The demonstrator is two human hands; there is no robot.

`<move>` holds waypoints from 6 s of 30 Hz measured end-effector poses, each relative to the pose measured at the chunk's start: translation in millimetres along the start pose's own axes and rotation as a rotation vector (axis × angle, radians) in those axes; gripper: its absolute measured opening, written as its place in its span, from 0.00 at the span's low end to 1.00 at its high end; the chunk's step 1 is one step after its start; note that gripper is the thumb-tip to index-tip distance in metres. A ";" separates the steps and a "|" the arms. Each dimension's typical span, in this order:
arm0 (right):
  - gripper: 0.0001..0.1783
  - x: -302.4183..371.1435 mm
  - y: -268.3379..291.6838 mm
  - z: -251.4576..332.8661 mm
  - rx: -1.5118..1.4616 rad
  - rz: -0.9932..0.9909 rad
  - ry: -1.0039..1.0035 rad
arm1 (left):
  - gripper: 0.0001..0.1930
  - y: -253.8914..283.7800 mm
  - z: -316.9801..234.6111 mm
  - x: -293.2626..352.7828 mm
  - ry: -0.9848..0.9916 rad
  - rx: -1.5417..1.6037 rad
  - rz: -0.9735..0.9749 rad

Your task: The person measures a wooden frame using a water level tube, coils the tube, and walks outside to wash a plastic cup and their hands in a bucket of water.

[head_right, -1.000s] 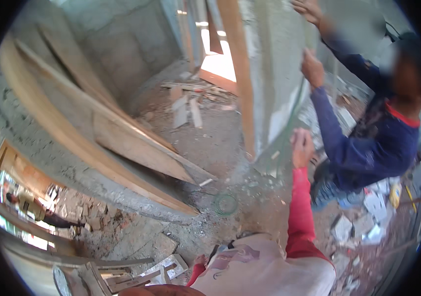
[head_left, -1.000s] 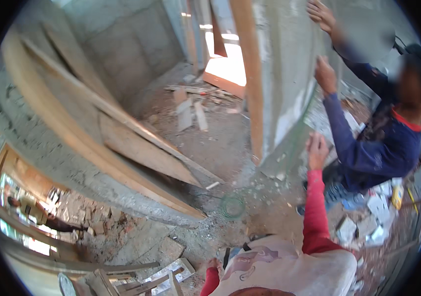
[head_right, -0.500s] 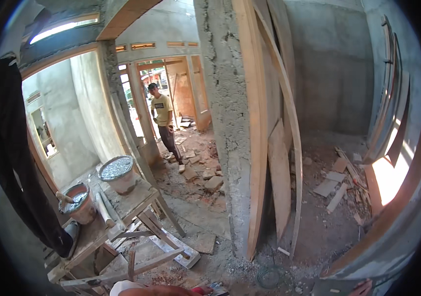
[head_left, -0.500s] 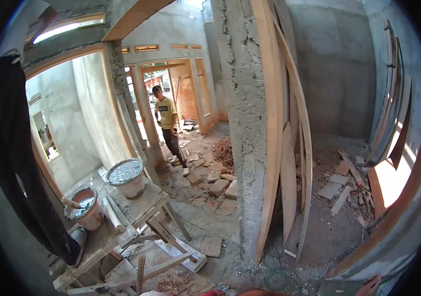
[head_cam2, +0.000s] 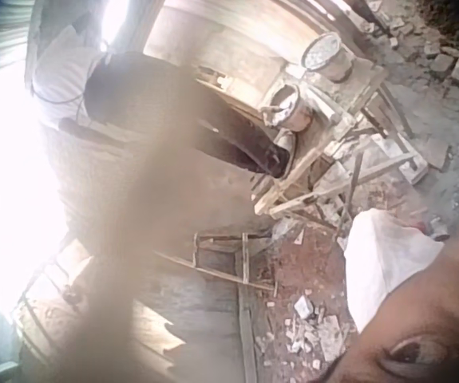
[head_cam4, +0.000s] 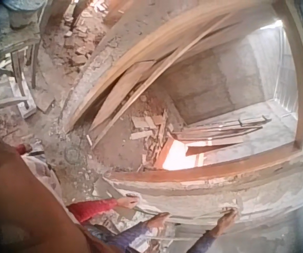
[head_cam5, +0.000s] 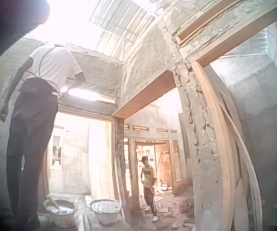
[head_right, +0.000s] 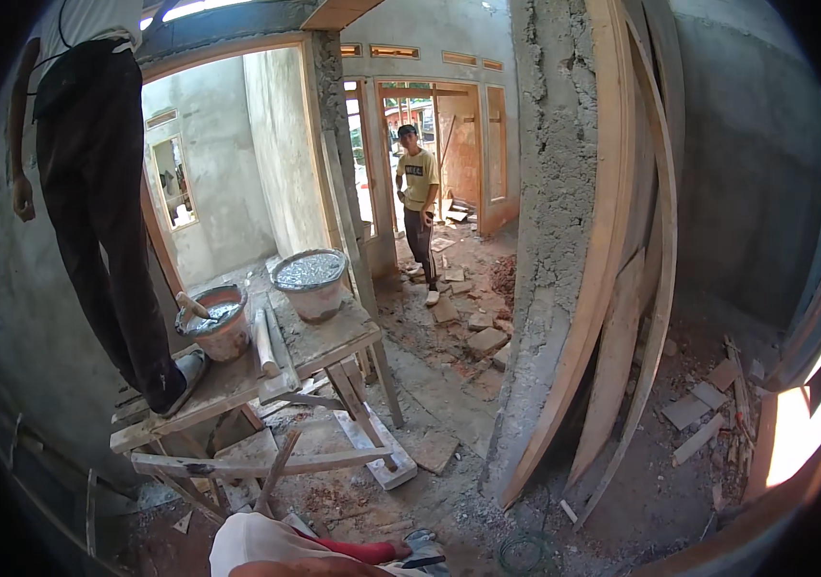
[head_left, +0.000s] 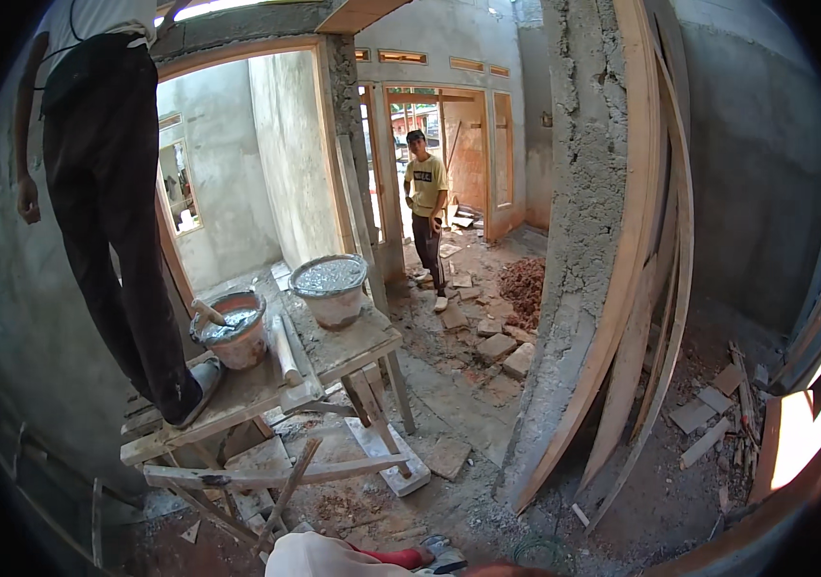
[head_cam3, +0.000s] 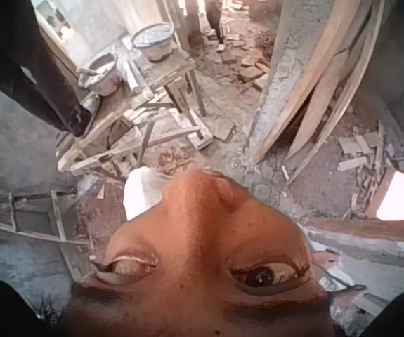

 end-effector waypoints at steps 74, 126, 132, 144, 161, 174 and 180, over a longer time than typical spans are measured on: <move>0.13 -70.6 108.5 192.5 0.255 -0.498 0.583 | 0.21 -44.5 -53.3 -70.0 -0.272 -0.238 0.122; 0.25 -237.9 -91.7 -130.0 0.118 0.005 -0.058 | 0.11 118.9 -1108.3 331.5 -2.556 -0.060 -1.195; 0.28 -264.7 -95.5 -183.4 0.163 0.186 -0.249 | 0.12 82.1 -1136.5 315.6 -2.641 -0.117 -1.505; 0.21 -273.2 -86.1 -200.8 0.098 0.297 -0.173 | 0.09 79.1 -1157.4 284.8 -2.471 -0.276 -1.470; 0.25 -276.9 -67.5 -195.5 0.125 0.373 -0.248 | 0.24 69.1 -1162.7 277.2 -2.325 -0.459 -1.443; 0.25 -275.3 -68.7 -200.3 0.052 0.348 -0.213 | 0.22 61.7 -1151.5 286.7 -2.214 -0.516 -1.496; 0.25 -275.2 -67.2 -200.7 0.075 0.382 -0.266 | 0.23 58.5 -1154.2 287.7 -2.259 -0.511 -1.458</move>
Point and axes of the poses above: each hand's wrist, its own x-axis away from the middle knuckle, its own y-axis out of the back of the hand, z = x × y, the point moved 3 cm from there along -x, towards the middle knuckle, and after that the axes turned 8 degrees about -x, right-handed, at the moved point
